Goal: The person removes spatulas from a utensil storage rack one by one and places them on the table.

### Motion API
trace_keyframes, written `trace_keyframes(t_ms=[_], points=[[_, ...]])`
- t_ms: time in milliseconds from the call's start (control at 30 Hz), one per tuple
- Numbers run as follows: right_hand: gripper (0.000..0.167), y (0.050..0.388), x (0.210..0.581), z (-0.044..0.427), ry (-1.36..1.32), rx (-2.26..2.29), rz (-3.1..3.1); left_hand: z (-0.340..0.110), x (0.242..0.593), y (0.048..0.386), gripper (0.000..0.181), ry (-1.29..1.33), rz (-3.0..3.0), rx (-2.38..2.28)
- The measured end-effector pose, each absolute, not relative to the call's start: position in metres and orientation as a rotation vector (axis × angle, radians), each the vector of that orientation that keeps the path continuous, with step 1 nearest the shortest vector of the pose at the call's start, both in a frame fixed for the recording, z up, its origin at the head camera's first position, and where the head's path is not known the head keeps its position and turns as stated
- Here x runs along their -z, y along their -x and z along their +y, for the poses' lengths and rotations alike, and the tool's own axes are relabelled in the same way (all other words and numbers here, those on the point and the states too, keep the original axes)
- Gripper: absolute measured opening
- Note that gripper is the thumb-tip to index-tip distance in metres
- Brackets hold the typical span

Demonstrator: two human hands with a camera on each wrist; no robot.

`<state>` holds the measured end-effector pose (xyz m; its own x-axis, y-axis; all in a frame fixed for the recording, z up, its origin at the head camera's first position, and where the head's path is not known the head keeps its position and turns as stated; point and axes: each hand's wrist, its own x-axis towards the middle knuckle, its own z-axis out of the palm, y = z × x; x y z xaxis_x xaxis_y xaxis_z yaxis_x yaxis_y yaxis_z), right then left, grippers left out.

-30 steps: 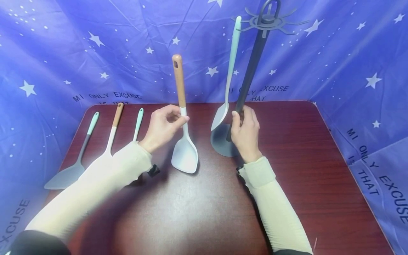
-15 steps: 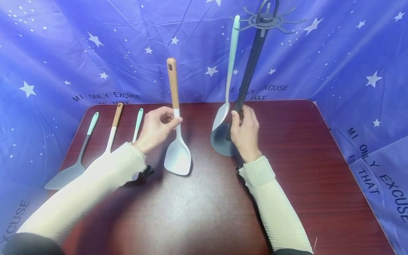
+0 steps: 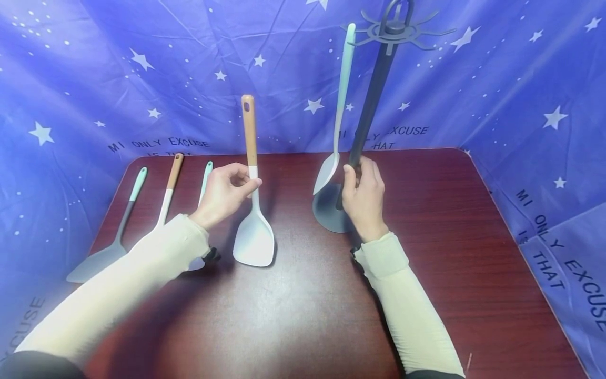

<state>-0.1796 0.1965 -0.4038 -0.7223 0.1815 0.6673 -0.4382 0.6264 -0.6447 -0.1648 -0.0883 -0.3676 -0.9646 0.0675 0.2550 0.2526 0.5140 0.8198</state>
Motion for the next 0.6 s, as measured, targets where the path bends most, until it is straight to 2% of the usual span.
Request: trace_keyframes(t_ms=[600], points=[[0.023, 0.179, 0.403, 0.197, -0.206, -1.094, -2.119, -0.108, 0.375, 0.169, 0.015, 0.123, -2.706, 1.503]])
